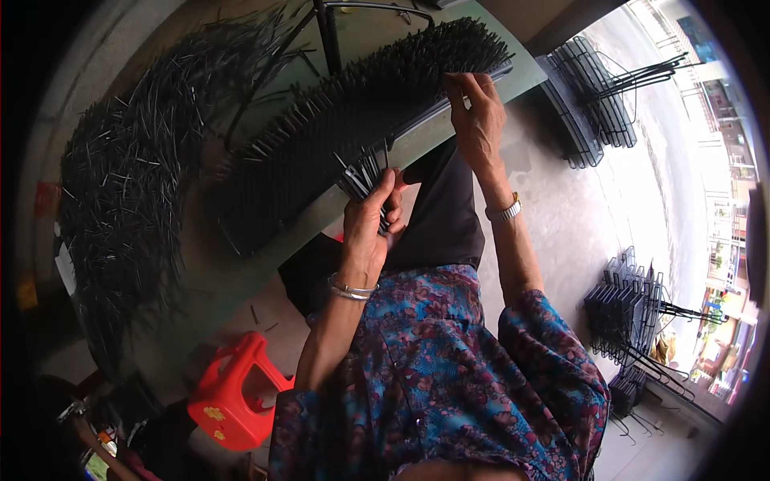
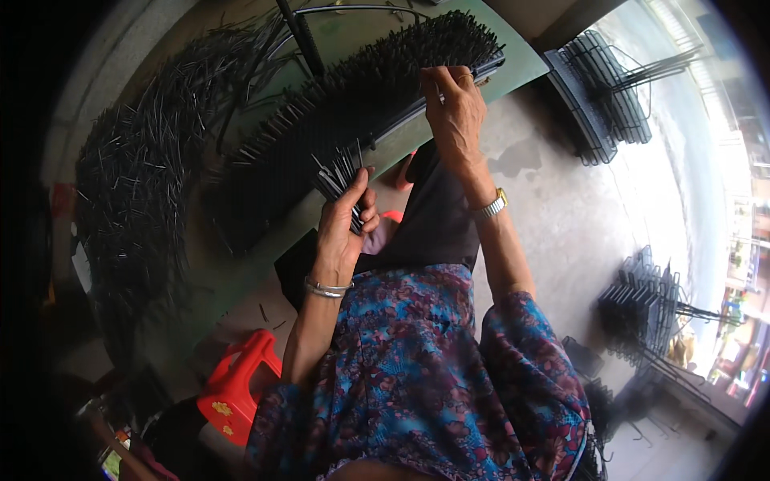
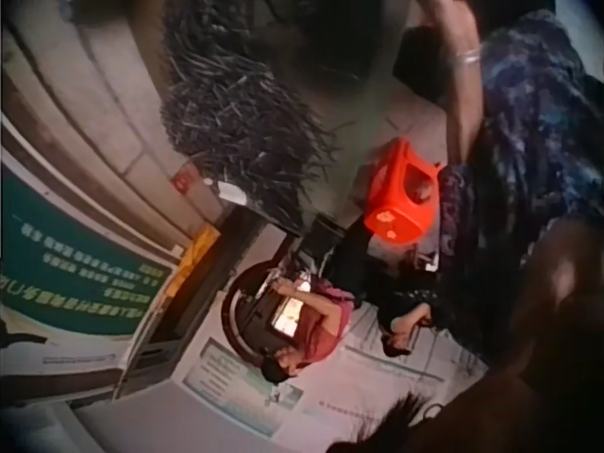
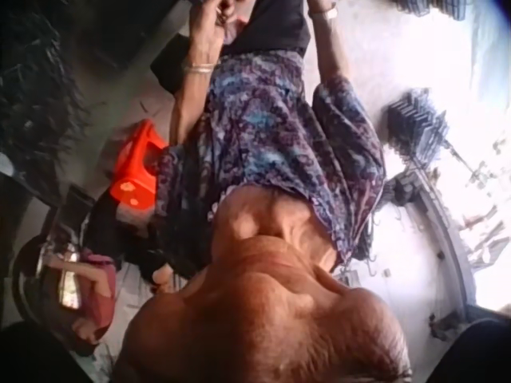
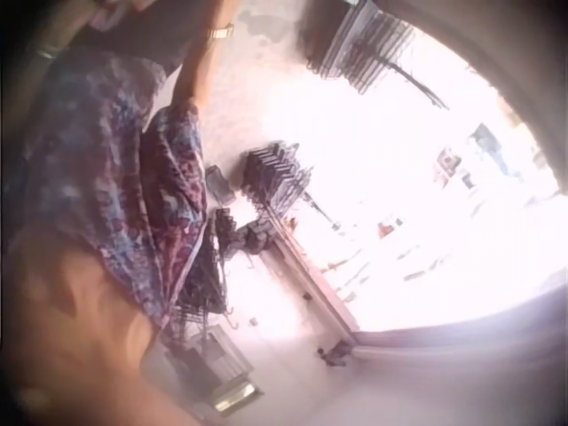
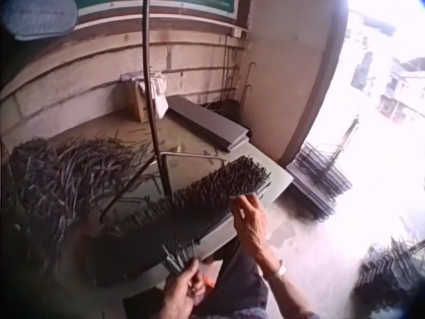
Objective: Manually inserting metal pins into a perforated board at a workbench.
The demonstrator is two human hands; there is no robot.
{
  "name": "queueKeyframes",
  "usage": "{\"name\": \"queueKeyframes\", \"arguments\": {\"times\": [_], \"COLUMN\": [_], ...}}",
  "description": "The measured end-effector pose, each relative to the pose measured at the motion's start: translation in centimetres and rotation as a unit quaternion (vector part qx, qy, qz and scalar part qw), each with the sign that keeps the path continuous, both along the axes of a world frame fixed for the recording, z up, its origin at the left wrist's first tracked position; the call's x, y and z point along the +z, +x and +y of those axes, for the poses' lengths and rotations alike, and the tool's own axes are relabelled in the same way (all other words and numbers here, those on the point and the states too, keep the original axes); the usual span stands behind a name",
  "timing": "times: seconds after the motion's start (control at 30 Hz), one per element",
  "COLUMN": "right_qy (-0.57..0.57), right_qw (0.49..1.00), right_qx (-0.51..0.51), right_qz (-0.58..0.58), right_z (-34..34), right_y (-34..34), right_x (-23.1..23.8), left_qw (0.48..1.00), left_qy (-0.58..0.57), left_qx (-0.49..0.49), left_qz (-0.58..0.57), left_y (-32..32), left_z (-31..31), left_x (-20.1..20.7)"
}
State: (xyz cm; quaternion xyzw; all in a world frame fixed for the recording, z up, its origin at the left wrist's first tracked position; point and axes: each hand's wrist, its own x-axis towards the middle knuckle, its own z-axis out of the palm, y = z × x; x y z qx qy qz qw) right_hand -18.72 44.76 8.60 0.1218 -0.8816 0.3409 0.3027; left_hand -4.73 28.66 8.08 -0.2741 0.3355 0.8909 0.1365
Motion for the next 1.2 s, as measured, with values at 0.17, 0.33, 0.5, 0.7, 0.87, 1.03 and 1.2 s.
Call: {"name": "queueKeyframes", "arguments": {"times": [0.17, 0.33, 0.5, 0.7, 0.87, 1.03, 1.2], "right_qy": [0.05, 0.031, 0.026, 0.064, 0.034, -0.13, -0.205], "right_qw": [0.999, 0.999, 0.999, 0.995, 0.997, 0.895, 0.858], "right_qx": [-0.015, -0.01, -0.018, 0.054, 0.013, 0.214, 0.252], "right_qz": [-0.003, -0.02, -0.039, -0.06, -0.069, -0.369, -0.398], "right_z": [0.4, 0.4, 0.7, 1.1, 0.8, -0.3, -0.9], "right_y": [-0.6, 0.5, -0.3, -0.1, 0.9, 4.9, 5.8], "right_x": [0.4, 0.1, 0.8, 0.5, 0.3, 2.5, 3.3], "left_qw": [0.999, 0.998, 0.998, 0.996, 0.995, 0.995, 0.995], "left_qy": [-0.032, -0.042, -0.054, -0.083, -0.096, -0.094, -0.089], "left_qx": [-0.005, -0.013, -0.001, -0.016, -0.021, -0.028, -0.023], "left_qz": [0.038, 0.036, 0.035, 0.029, 0.019, 0.028, 0.038], "left_y": [-0.3, 0.0, -0.1, 0.0, -0.2, -0.2, -0.4], "left_z": [0.6, 0.6, 0.9, 0.7, 1.0, 0.8, 1.2], "left_x": [0.3, 0.2, 0.8, 0.3, 0.5, 0.1, 0.1]}}
